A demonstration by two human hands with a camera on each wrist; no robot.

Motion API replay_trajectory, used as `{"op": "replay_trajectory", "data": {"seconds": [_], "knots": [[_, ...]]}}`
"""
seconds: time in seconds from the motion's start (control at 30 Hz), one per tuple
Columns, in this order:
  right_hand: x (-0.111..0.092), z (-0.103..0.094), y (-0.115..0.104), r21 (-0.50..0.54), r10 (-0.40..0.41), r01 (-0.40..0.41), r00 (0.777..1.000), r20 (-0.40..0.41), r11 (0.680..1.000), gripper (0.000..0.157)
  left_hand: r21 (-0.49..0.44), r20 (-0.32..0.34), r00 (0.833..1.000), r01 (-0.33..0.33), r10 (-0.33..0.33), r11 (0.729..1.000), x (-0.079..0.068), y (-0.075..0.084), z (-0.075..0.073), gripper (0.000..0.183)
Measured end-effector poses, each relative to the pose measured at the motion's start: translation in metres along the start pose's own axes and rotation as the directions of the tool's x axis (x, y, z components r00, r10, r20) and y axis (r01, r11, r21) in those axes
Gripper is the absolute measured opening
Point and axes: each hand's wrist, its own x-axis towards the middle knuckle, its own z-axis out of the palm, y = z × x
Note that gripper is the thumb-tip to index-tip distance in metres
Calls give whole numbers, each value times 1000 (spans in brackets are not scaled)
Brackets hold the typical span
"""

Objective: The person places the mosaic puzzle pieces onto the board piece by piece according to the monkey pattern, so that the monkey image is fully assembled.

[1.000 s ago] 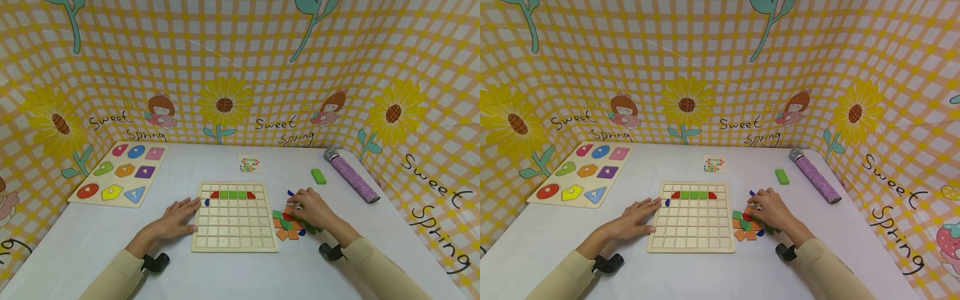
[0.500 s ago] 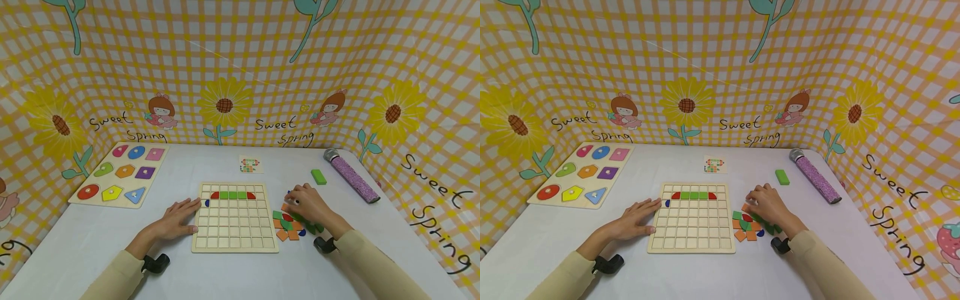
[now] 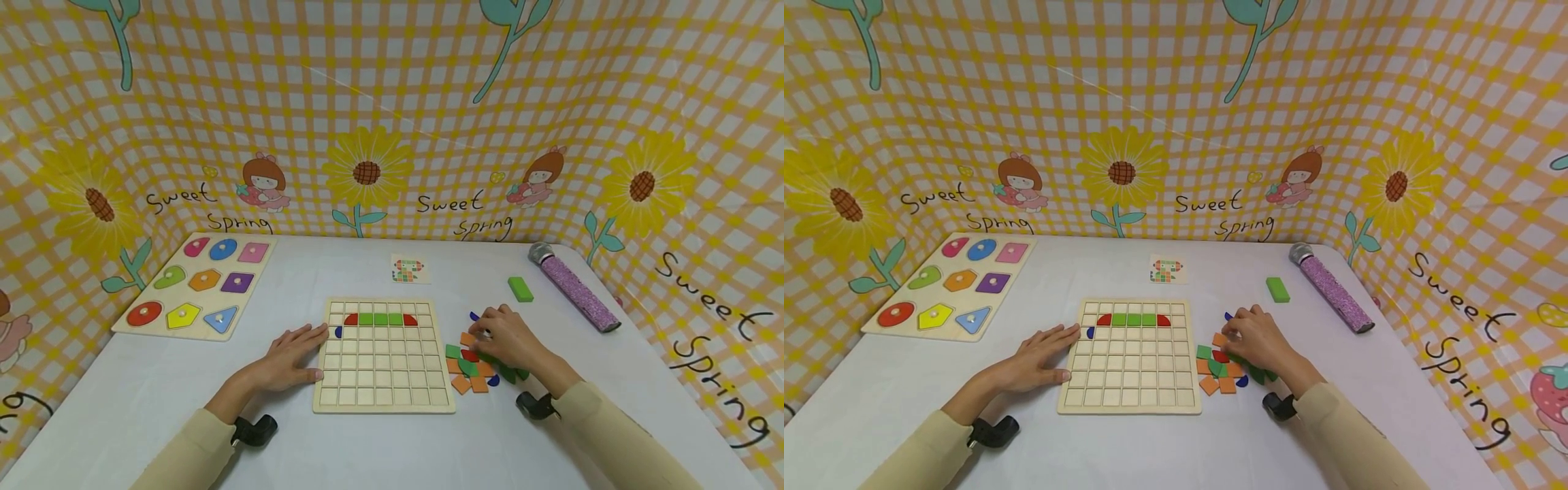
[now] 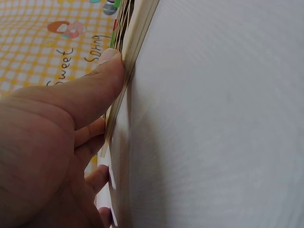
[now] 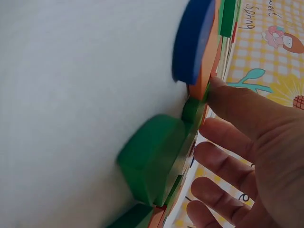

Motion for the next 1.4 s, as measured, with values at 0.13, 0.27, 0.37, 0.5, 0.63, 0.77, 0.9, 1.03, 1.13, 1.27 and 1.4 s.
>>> {"op": "replay_trajectory", "data": {"seconds": [0.13, 0.27, 0.37, 0.5, 0.63, 0.77, 0.9, 1.03, 1.13, 1.27, 1.4], "knots": [[-1, 1, 2, 17, 7, -7, 1000, -1, 1000, 28, 2, -3, 1000, -1, 1, 1000, 0, 0, 1, 73], [0, 3, 4, 29, 9, -9, 1000, -12, 1000, 26, 11, -10, 1000, -10, 10, 1000, -1, 1, -1, 73], [0, 3, 3, 39, 5, -4, 1000, -16, 999, 24, 17, -13, 1000, -14, 14, 1000, -1, 1, -1, 73], [1, 0, -4, 92, -3, 6, 999, -33, 996, 24, 12, -12, 1000, -11, 11, 1000, 0, 0, 0, 73], [6, -4, -21, 154, -30, 39, 998, -56, 987, 22, 13, -11, 1000, -4, 4, 1000, 0, -1, 0, 73], [15, -6, -42, 182, -88, 102, 993, -81, 978, 23, 14, -8, 1000, 3, -3, 1000, 0, -2, 1, 74], [26, -6, -66, 213, -136, 154, 986, -98, 965, 25, 12, -3, 1000, 2, -2, 1000, 0, -2, 0, 74], [41, -3, -89, 245, -144, 163, 985, -94, 956, 24, 6, 3, 1000, 6, -6, 1000, 0, -1, 0, 74], [54, 0, -106, 242, -166, 185, 981, -98, 952, 23, 10, -7, 1000, 1, -1, 1000, -1, 0, 0, 74], [72, 7, -126, 233, -187, 197, 980, -66, 952, 24, 23, -19, 1000, -14, 14, 1000, -1, 1, -1, 74], [86, 14, -143, 238, -204, 205, 979, -28, 950, 21, 30, -13, 1000, -17, 18, 999, 0, 1, -1, 73]]}}
